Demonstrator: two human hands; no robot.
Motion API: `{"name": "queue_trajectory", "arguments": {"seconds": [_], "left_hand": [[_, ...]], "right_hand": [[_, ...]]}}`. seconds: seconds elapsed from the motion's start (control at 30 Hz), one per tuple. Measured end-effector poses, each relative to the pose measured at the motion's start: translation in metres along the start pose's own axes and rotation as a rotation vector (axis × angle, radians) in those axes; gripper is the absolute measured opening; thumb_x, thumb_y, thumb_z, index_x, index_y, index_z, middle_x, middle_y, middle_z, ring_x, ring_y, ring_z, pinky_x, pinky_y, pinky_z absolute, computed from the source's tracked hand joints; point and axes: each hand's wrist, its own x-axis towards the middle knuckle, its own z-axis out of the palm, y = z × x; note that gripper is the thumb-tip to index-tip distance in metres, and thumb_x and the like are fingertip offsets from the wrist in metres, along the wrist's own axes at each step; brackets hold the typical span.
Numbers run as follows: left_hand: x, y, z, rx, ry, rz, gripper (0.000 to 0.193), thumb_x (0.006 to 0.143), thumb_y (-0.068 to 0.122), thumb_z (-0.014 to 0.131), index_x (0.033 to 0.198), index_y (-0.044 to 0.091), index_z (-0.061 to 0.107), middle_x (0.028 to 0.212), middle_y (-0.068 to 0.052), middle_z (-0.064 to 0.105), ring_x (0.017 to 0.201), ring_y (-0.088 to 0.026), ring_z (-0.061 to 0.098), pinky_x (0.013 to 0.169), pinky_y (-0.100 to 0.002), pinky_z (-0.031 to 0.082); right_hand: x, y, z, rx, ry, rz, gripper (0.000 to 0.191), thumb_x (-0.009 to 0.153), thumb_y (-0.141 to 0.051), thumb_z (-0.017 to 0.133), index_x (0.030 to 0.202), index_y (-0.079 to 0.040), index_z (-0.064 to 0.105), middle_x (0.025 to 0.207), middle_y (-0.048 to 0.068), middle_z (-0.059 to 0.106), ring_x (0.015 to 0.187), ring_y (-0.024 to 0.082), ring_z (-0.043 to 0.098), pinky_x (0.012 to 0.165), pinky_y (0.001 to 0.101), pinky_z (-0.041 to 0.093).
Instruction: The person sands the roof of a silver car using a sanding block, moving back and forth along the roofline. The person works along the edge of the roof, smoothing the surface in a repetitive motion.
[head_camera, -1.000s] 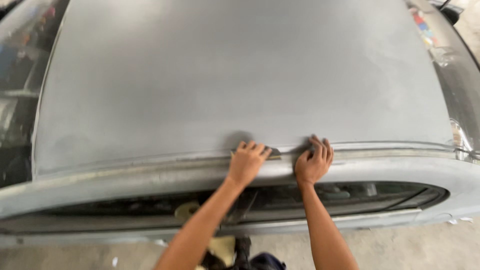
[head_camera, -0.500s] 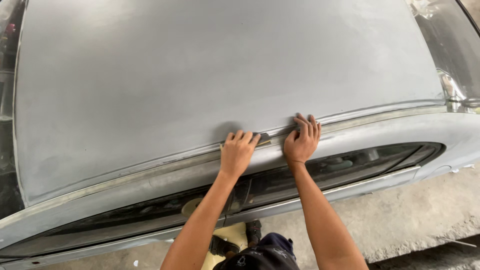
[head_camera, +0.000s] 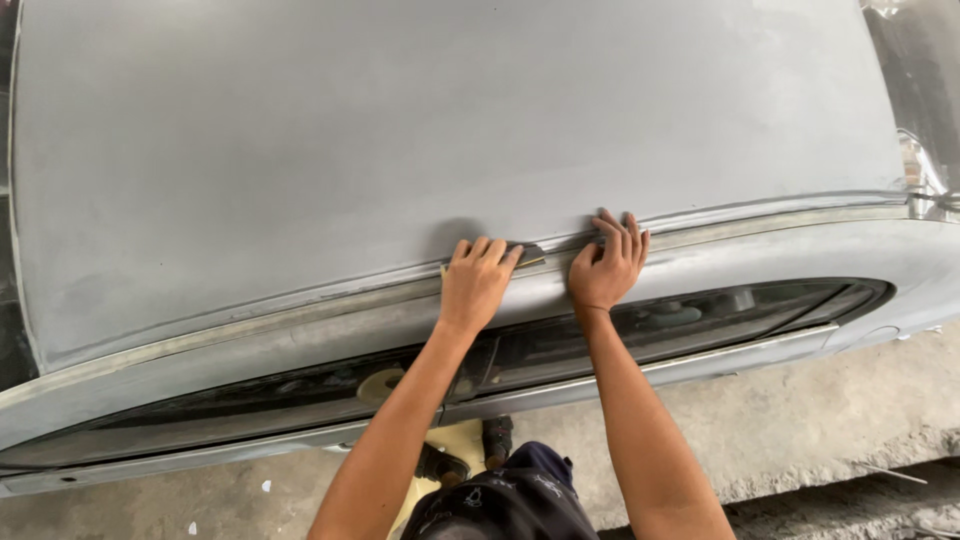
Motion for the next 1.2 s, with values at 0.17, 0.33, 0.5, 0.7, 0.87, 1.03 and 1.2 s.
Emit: {"name": "queue_trajectory", "arguments": {"seconds": [0.17,0.33,0.5,0.7,0.87,1.03,1.2], "left_hand": [[-0.033,-0.035,-0.032,0.123,-0.005,0.122,0.045,0.090,0.010,0.064,0.135,0.009,0.071,0.108,-0.008,0.065,0.103,-0.027,0.062,0.090,-0.045,0.049],[-0.042,-0.058,-0.056,0.105,0.018,0.332,0.051,0.087,0.006,0.066,0.135,0.025,0.069,0.122,-0.010,0.063,0.104,-0.028,0.059,0.093,-0.042,0.048],[-0.021,-0.061,-0.057,0.107,-0.272,0.341,0.044,0.091,0.022,0.069,0.134,0.013,0.067,0.130,-0.004,0.061,0.110,-0.024,0.058,0.095,-0.040,0.048],[-0.017,-0.072,-0.059,0.237,-0.226,0.468,0.056,0.086,0.044,0.069,0.134,0.014,0.067,0.126,-0.001,0.061,0.106,-0.022,0.054,0.091,-0.043,0.044],[0.009,-0.037,-0.025,0.306,-0.289,0.479,0.058,0.087,0.045,0.070,0.136,0.013,0.066,0.126,0.001,0.059,0.108,-0.020,0.053,0.091,-0.041,0.044],[0.007,-0.031,-0.038,0.260,-0.299,0.388,0.056,0.091,0.043,0.073,0.141,0.019,0.065,0.123,-0.001,0.058,0.108,-0.022,0.054,0.090,-0.041,0.043],[-0.012,-0.054,-0.073,0.311,-0.356,0.286,0.066,0.081,0.040,0.074,0.145,0.033,0.061,0.124,-0.003,0.059,0.099,-0.026,0.053,0.081,-0.044,0.042]], "right_hand": [[0.002,0.001,-0.001,0.004,0.017,0.011,0.035,0.083,0.006,0.053,0.110,-0.010,0.069,0.130,0.004,0.072,0.141,0.035,0.052,0.127,0.0539,0.027],[-0.001,0.007,-0.002,0.026,0.002,0.038,0.034,0.084,0.006,0.054,0.111,-0.009,0.070,0.131,0.004,0.071,0.142,0.034,0.050,0.127,0.0544,0.027],[-0.001,0.010,-0.005,0.045,0.013,0.043,0.034,0.086,0.005,0.054,0.112,-0.010,0.070,0.131,0.005,0.070,0.143,0.034,0.049,0.128,0.0537,0.026],[0.003,0.010,-0.009,0.048,0.013,0.058,0.033,0.084,0.004,0.055,0.110,-0.010,0.070,0.130,0.004,0.070,0.143,0.033,0.049,0.128,0.0536,0.027],[0.001,0.011,-0.011,0.059,0.019,0.057,0.033,0.083,0.004,0.056,0.109,-0.009,0.070,0.129,0.003,0.071,0.142,0.033,0.049,0.128,0.0537,0.027],[0.000,0.009,-0.011,0.050,0.010,0.044,0.032,0.084,0.004,0.057,0.110,-0.009,0.071,0.130,0.003,0.070,0.142,0.033,0.049,0.127,0.0541,0.027],[0.000,0.009,-0.010,0.052,0.005,0.052,0.034,0.082,0.005,0.055,0.110,-0.010,0.070,0.130,0.003,0.071,0.143,0.033,0.049,0.128,0.0542,0.027]]}}
